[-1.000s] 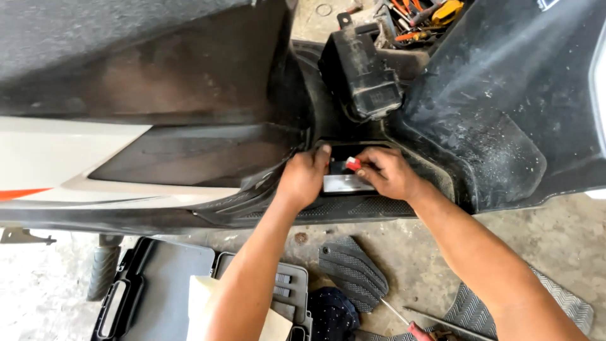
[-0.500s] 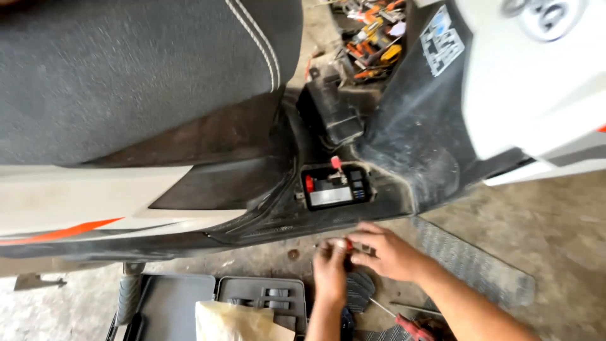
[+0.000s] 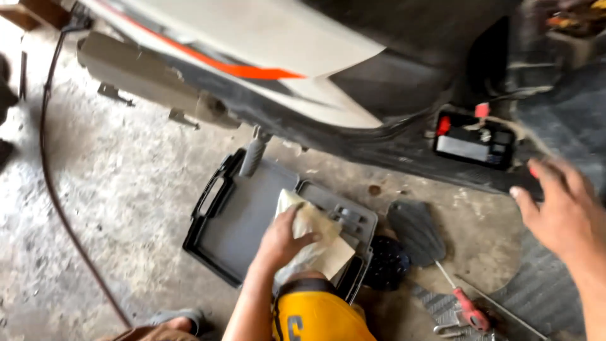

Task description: Diagnosing and repairing the electrical system of a motorcycle using a handheld scanner

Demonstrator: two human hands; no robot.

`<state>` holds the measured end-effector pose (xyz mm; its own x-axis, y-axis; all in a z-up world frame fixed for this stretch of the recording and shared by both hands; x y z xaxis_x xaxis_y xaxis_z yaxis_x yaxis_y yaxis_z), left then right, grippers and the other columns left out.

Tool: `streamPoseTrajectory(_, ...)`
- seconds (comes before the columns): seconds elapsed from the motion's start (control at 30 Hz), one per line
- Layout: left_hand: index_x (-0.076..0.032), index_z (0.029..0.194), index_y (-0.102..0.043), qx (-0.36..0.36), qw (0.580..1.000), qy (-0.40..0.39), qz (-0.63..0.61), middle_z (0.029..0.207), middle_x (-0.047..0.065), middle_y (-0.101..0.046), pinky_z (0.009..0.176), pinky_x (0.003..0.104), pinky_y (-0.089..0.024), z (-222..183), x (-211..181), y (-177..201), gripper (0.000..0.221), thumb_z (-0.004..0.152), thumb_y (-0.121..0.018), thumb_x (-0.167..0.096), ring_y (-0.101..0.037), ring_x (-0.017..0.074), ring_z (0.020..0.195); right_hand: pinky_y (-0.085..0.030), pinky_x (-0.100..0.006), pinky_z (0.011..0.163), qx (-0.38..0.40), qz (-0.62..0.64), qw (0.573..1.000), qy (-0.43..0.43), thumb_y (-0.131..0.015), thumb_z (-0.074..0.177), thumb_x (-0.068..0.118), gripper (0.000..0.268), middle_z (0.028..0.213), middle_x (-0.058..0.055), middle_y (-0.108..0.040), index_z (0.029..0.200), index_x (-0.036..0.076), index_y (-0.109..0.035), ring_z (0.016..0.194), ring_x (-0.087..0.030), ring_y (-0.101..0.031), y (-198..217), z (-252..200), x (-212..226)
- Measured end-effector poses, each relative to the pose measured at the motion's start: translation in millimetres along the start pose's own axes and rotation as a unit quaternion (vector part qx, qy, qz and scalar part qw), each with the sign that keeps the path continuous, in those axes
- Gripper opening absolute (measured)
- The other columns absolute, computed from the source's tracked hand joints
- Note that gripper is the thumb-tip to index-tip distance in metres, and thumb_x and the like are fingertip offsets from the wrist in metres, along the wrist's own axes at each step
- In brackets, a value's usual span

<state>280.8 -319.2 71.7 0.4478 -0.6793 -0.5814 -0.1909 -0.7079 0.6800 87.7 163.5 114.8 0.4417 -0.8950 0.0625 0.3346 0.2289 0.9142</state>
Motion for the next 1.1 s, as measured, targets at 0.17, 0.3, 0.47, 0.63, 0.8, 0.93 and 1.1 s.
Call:
streamPoseTrajectory(0.17,-0.019,0.172,0.000,0.022,0.987,0.122,0.102,0.175,0.021,0.006,0.121,0.067,-0.021,-8,167,-138,0.149,0.071,-0.103,-0.055,-0.010,0.0500,0.155,-0.061,-0.037,0.094,0.287,0.362,0.886,-0.050,-0.073,0.095,0.026,0.032,0.124,-0.003,-0.079,0.125,0.015,-0.078,0.108,-0.021,-0.077,-134,-67,183)
streamPoseTrajectory(0.3,-0.021,0.174,0.008,0.008,0.985,0.118,0.126,0.179,0.010,0.024,0.124,0.076,0.006,-18,162,-152,0.136,0.088,-0.094,-0.049,0.020,0.0454,0.162,-0.024,-0.056,0.131,0.532,0.384,0.748,-0.101,-0.065,0.100,0.026,0.076,0.175,-0.011,-0.030,0.168,0.018,-0.031,0.163,-0.030,-0.026,-230,-63,344)
streamPoseTrajectory(0.47,-0.025,0.172,-0.010,-0.031,0.994,0.074,0.069,0.181,0.007,0.005,0.125,0.073,0.006,-40,166,-141,0.112,0.090,-0.074,-0.064,0.009,0.0424,0.163,-0.046,-0.048,0.101,0.504,0.361,0.784,-0.027,-0.063,0.101,0.013,0.029,0.129,-0.012,-0.048,0.123,0.015,-0.045,0.119,-0.029,-0.048,-309,-61,398)
streamPoseTrajectory(0.63,-0.008,0.111,-0.067,-0.312,0.940,0.024,-0.134,0.107,0.008,-0.065,0.089,0.036,-0.050,-39,162,-111,0.042,0.092,-0.080,-0.043,-0.061,0.0237,0.098,-0.061,-0.036,0.071,0.321,0.418,0.840,0.128,-0.057,0.101,0.009,0.018,0.094,-0.011,-0.071,0.089,0.007,-0.071,0.079,-0.023,-0.068,-236,-77,394)
streamPoseTrajectory(0.8,-0.024,0.103,-0.069,-0.240,0.949,0.072,-0.193,0.092,0.002,-0.072,0.076,0.044,-0.061,-14,151,-105,0.036,0.092,-0.081,-0.056,-0.075,0.0256,0.085,-0.059,-0.044,0.104,0.293,0.402,0.867,-0.037,-0.073,0.091,0.007,0.042,0.124,-0.005,-0.074,0.130,0.021,-0.076,0.118,-0.031,-0.073,-278,-37,349)
streamPoseTrajectory(0.93,-0.010,0.108,-0.071,-0.200,0.944,0.046,-0.260,0.099,0.018,-0.074,0.079,0.052,-0.059,-44,132,-130,0.031,0.095,-0.080,-0.037,-0.075,0.0392,0.088,-0.051,-0.055,0.117,0.474,0.431,0.768,-0.019,-0.073,0.092,0.005,0.074,0.148,-0.027,-0.064,0.161,0.023,-0.053,0.135,-0.046,-0.061,-325,-28,391)
streamPoseTrajectory(1.1,-0.022,0.117,-0.068,-0.124,0.976,0.064,-0.168,0.097,0.010,-0.070,0.079,0.053,-0.063,-64,144,-161,0.037,0.093,-0.079,-0.048,-0.075,0.0387,0.094,-0.059,-0.047,0.103,0.551,0.299,0.779,0.026,-0.079,0.082,0.032,0.049,0.121,-0.007,-0.081,0.131,0.026,-0.075,0.116,-0.031,-0.076,-336,-61,415)
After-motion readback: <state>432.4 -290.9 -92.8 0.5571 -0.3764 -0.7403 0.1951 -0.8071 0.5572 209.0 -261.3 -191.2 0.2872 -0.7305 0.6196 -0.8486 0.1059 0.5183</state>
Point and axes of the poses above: each hand's wrist, its own z-axis towards the middle knuckle, its own y-axis out of the back of the hand, x = y × z, the point moved 9 cm from there along z, towards the middle knuckle
